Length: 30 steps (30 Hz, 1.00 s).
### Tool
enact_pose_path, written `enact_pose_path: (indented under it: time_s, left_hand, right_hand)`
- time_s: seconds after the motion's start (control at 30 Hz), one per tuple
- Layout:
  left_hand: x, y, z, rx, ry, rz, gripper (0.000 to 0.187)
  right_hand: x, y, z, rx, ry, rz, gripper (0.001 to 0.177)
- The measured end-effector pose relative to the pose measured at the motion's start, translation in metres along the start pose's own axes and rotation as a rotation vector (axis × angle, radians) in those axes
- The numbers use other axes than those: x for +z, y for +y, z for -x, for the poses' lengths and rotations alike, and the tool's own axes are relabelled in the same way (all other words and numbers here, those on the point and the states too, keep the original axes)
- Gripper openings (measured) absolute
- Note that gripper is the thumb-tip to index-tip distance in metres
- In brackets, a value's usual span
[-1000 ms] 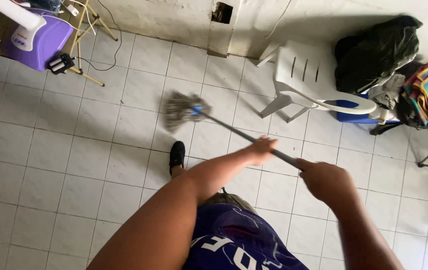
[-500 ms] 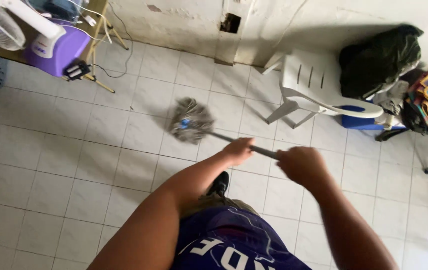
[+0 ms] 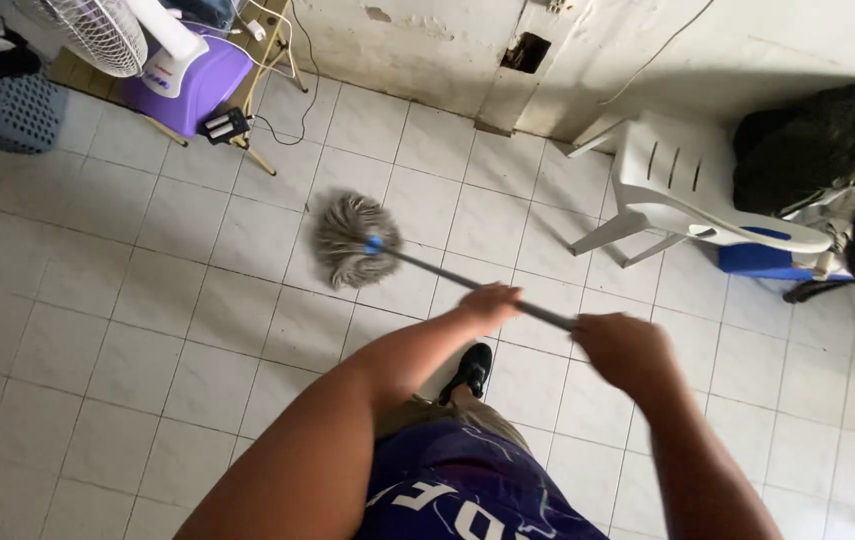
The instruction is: The person mops a tiled floor using a string mop, moving systematically across the room and around obstacles such as a chair, cooler, and shoe rack. The mop is used with both hands to cover different areas, including corners and edges near walls and furniture.
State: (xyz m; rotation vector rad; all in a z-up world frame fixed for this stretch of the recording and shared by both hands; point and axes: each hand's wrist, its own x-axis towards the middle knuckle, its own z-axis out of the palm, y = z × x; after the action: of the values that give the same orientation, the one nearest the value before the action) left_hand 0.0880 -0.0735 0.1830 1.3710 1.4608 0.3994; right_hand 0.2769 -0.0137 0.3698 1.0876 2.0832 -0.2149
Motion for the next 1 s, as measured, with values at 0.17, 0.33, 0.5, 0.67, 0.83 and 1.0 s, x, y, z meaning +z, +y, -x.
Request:
enact_pose_path:
  time_s: [0.17, 0.33, 0.5, 0.67, 0.83, 1.0]
  left_hand:
    - [-0.015, 0.008, 0.002, 0.356, 0.086, -0.048, 0.017]
    - [-0.053, -0.005, 0.055, 0.285, 0.023, -0.016, 0.019]
    - [-0.047, -0.101, 0.087, 0.159, 0.047, -0.277, 0.02]
    - [0.004, -0.181, 0.086, 0.057, -0.124, -0.502, 0.033]
    - [0.039, -0.073, 0.118, 0.138, -0.268, -0.412, 0.032]
    - [0.097, 0.016, 0.111, 0.412, -0.397, -0.372, 0.025]
  right_hand:
    - [-0.023, -0.012, 0.029, 0.195, 0.154, -0.052, 0.039]
    - [-0.039, -0.063, 0.025, 0.19, 0.195, -0.108, 0.036]
    - [0.003, -0.13, 0.006, 0.061, 0.16, -0.431, 0.032]
    - [0.086, -0.165, 0.001, 0.037, 0.011, -0.72, 0.025]
    - [0.093, -0.122, 0.097, 0.184, -0.052, -0.656, 0.025]
    - [0.084, -0.085, 0.202, 0.43, -0.069, -0.595, 0.025]
